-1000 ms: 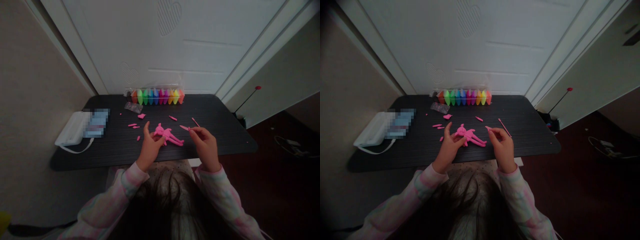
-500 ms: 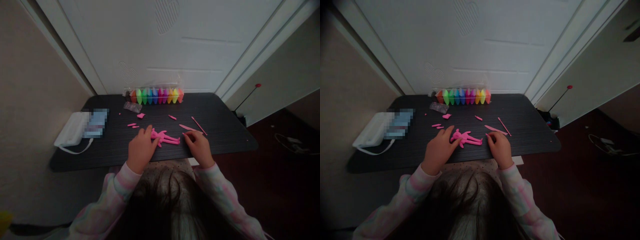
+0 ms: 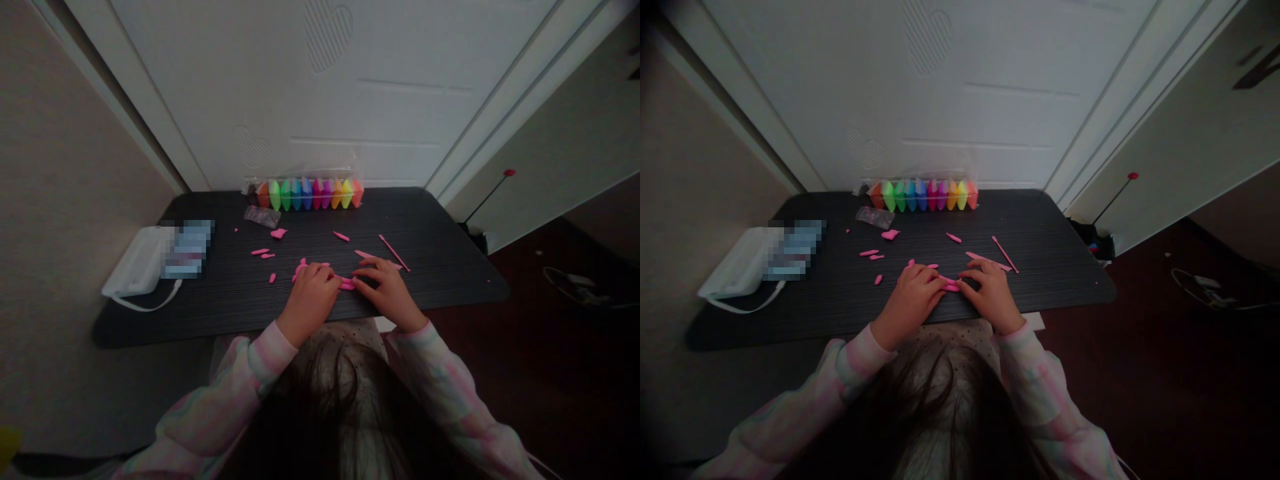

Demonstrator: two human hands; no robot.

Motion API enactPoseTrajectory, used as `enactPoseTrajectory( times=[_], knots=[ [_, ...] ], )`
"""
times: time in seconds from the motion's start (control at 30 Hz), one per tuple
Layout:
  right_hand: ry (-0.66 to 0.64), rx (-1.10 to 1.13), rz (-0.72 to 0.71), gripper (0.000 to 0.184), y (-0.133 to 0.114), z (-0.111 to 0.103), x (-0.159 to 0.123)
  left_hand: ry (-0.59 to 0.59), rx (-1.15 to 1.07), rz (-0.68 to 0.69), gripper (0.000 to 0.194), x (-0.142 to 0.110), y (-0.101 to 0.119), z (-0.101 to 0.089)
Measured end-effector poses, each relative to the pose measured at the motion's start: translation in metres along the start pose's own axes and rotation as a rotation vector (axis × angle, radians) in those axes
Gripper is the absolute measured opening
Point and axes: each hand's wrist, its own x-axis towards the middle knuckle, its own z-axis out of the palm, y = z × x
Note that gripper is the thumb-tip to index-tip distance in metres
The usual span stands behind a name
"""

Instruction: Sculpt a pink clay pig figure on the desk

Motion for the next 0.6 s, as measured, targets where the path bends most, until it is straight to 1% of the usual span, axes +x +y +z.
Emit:
enactPoseTrajectory(
  times=[0.1, 0.2, 0.6],
  knots=[
    [-0.054, 0.003, 0.025, 0.011, 0.0, 0.0, 0.005, -0.002, -0.008, -0.005, 0.019, 0.001, -0.002, 0.001],
    [-0.081, 0.016, 0.04, 0.01, -0.001, -0.002, 0.009, -0.005, -0.021, -0.003, 0.02, 0.001, -0.003, 0.001],
    [-0.091, 0.059, 0.053, 0.008, 0.001, -0.003, 0.012, -0.031, -0.082, 0.003, 0.02, -0.002, -0.005, -0.002]
  ],
)
